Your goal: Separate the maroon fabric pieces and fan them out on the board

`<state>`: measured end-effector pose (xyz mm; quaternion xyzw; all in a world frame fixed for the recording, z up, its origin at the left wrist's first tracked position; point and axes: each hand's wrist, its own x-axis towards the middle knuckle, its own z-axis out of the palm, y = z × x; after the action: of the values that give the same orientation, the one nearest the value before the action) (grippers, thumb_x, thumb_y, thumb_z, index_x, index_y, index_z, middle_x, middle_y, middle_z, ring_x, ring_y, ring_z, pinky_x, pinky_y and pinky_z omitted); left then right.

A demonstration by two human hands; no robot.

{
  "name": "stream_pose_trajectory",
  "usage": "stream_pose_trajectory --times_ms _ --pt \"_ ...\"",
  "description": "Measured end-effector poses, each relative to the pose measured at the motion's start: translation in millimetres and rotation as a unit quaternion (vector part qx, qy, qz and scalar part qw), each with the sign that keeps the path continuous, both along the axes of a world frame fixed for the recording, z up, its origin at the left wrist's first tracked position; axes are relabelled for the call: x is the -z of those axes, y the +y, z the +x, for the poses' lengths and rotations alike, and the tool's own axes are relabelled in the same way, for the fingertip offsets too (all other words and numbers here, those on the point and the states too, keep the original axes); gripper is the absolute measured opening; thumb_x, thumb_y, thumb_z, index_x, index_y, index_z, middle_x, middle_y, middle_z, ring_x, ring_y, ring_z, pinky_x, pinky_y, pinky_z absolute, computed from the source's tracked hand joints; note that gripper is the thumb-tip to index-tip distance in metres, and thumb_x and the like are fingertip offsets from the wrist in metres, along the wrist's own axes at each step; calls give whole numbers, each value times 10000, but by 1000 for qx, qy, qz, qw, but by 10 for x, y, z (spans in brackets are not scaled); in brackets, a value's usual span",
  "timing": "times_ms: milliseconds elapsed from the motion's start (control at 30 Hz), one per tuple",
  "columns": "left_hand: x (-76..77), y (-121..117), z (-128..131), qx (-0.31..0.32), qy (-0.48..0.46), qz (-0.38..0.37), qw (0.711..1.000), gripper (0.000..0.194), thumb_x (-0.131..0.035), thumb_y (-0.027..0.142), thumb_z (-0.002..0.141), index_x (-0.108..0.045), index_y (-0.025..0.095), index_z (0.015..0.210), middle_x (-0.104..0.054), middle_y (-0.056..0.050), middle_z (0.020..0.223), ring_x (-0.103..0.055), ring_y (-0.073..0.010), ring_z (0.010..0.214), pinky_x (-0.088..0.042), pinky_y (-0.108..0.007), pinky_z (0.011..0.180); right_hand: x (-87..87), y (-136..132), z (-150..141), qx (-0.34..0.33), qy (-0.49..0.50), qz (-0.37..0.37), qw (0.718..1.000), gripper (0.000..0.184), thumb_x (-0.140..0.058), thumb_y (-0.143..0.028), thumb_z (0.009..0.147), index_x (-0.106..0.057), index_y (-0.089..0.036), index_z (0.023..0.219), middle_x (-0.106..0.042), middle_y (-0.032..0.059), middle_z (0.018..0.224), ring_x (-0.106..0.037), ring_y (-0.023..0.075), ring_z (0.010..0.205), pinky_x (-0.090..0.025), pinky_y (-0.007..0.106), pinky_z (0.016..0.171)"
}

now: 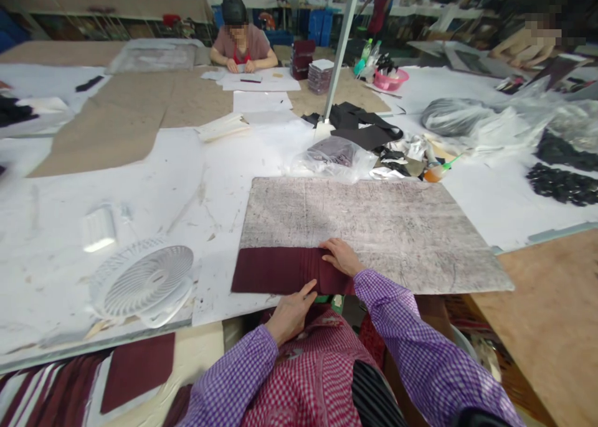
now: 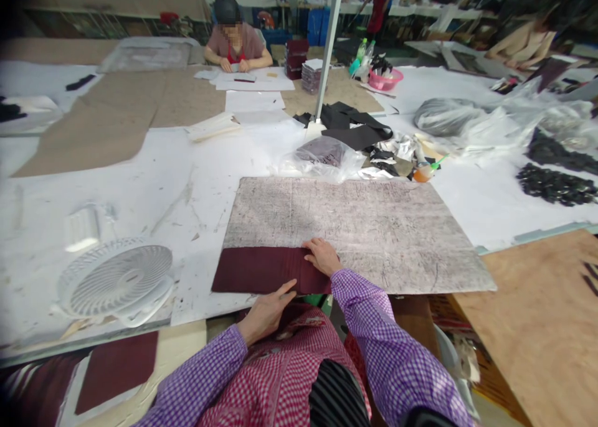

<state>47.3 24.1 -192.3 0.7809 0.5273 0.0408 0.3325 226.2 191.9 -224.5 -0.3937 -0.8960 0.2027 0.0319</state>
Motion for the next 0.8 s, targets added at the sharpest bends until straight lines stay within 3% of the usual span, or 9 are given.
stream_pose_trajectory --times_ms 233,800 --pt "147 -13 75 7 36 -3 999 677 -405 6 675 -333 159 1330 -246 -84 1506 -606 -216 992 -497 -355 850 -46 121 -50 -33 -50 -18 998 202 -560 -307 865 -594 -151 988 -595 47 1026 -565 192 943 -465 397 820" --pt "164 1 114 -20 23 -9 1000 704 -415 1 665 -286 168 1337 -299 -94 1474 -581 -205 1017 -472 -330 866 32 268 -85 -43 -87 -25 995 201 -544 -316 880 -604 -143 964 -626 44 987 -600 172 893 -498 380 794"
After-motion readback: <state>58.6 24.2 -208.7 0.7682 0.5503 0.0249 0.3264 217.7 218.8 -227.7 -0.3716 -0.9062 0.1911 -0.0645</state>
